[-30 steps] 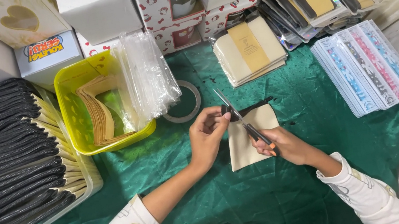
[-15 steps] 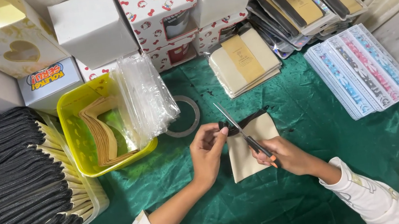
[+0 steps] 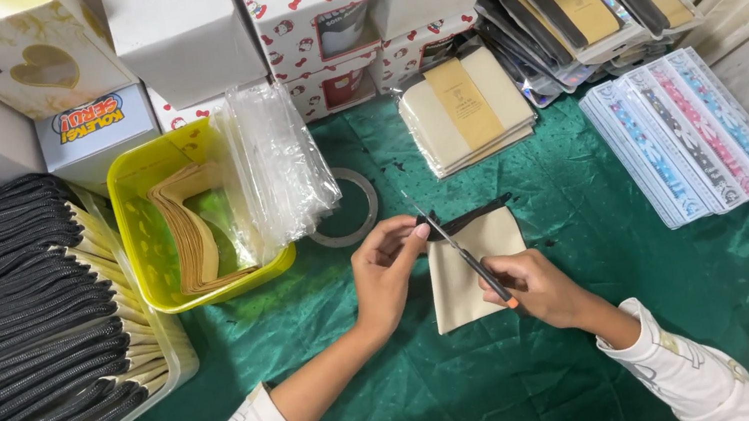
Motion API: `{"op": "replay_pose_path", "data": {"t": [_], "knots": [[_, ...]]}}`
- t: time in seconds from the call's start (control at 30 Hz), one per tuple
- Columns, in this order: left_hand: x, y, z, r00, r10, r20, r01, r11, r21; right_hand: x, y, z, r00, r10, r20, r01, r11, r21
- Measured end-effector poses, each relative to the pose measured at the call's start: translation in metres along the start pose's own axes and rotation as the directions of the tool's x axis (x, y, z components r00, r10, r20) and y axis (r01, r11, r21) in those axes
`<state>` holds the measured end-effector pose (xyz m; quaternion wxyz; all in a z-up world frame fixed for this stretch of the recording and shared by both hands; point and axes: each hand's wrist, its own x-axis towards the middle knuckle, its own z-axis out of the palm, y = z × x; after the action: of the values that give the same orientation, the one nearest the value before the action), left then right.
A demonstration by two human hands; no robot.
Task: The person aligns a black zipper along the edge of a cream-colored fabric pouch and uses scissors to trim the excess zipper length. The person then inspects the trimmed edge.
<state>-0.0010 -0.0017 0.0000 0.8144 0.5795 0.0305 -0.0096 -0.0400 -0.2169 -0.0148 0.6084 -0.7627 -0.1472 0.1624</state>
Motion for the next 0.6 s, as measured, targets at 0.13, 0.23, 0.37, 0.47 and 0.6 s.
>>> {"op": "replay_pose_path", "data": {"t": [0.13,0.23,0.37,0.47,0.6], "knots": [[0.000,0.000,-0.003,0.998,-0.013,0.059,0.012,1.000,0.016,-0.001,0.003,-0.005,0.999,0.023,0.022,-0.024,0.999,0.028],[0.003,-0.005,-0.003,0.994,-0.037,0.105,0.039,0.999,-0.011,0.001,-0.015,-0.007,0.996,0.044,0.075,-0.049,0.997,0.064],[0.004,-0.018,-0.009,0.993,-0.033,0.112,0.034,0.999,-0.006,0.002,-0.012,-0.007,0.989,0.061,0.135,-0.082,0.986,0.148],[0.005,-0.019,-0.010,0.993,-0.005,0.114,0.008,1.000,-0.024,0.002,-0.009,-0.008,0.983,0.046,0.175,-0.076,0.982,0.171],[0.004,-0.018,-0.011,0.992,0.038,0.117,-0.032,0.998,-0.050,0.000,-0.004,-0.011,0.979,0.046,0.197,-0.082,0.980,0.180]]}}
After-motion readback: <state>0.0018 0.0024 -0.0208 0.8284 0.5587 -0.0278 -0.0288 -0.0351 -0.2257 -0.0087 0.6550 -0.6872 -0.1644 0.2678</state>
